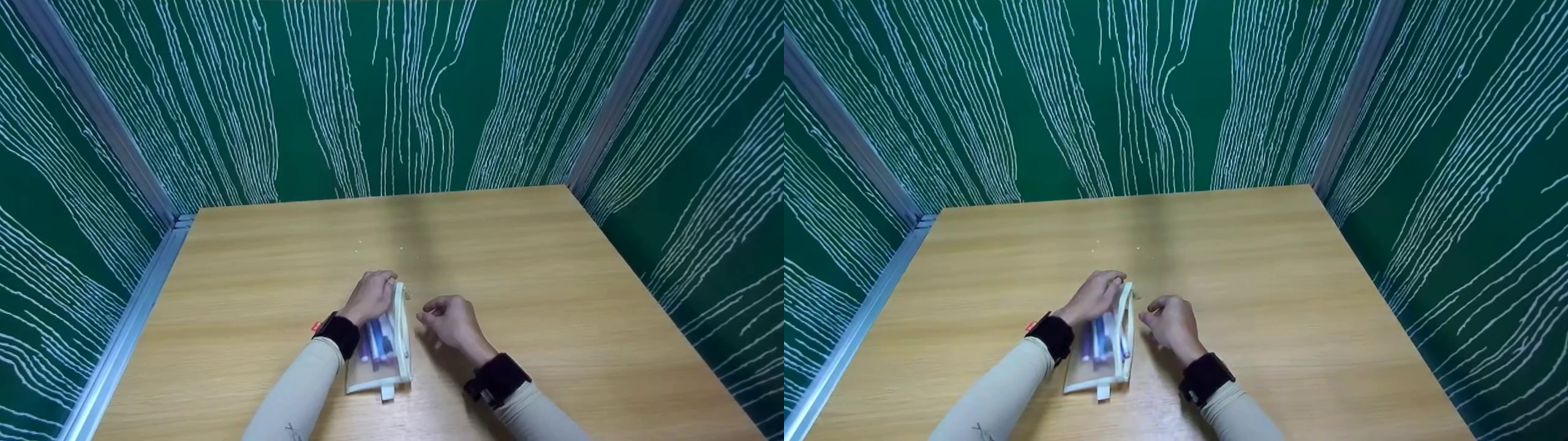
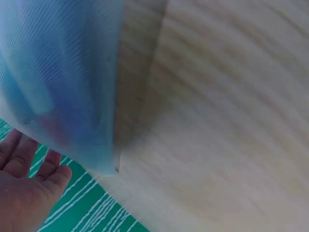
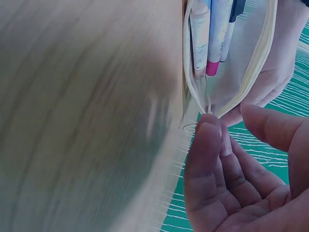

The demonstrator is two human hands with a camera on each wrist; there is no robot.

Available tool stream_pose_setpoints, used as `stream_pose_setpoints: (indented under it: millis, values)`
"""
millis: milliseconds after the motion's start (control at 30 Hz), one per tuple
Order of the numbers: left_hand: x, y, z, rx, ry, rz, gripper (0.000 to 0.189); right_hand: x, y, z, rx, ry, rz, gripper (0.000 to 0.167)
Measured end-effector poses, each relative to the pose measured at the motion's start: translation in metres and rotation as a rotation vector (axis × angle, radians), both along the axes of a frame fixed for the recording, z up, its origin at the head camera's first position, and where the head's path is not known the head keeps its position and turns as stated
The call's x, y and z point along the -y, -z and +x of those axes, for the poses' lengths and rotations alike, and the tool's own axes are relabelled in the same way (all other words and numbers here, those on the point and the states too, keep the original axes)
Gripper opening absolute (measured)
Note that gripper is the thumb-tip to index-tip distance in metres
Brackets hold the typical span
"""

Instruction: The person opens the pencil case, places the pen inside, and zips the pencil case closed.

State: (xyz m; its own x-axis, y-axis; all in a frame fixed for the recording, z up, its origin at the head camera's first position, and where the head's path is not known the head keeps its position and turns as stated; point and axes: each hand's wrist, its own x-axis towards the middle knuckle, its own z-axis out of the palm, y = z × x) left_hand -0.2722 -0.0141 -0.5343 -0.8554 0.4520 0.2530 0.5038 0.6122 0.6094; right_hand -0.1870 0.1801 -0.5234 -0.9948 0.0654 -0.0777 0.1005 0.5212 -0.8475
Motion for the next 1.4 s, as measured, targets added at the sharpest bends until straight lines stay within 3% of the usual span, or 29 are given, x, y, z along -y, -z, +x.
stream_pose_setpoints:
  millis: [400,633,1000,1400]
  values:
    - [-0.003,0.012,0.001,0.106,-0.042,0.064,0.028,0.006,0.000,-0.012,0.026,0.008,-0.026,0.016]
    - [-0.004,0.015,-0.001,0.096,-0.047,0.099,0.020,0.012,-0.002,-0.021,0.036,0.009,-0.071,0.015]
    - [-0.009,0.016,-0.001,0.142,-0.066,0.101,0.016,0.031,-0.002,-0.039,-0.037,0.015,0.155,0.044]
    - [-0.009,0.018,-0.002,0.129,-0.072,0.090,0.014,0.039,0.005,-0.051,-0.097,-0.048,0.259,0.026]
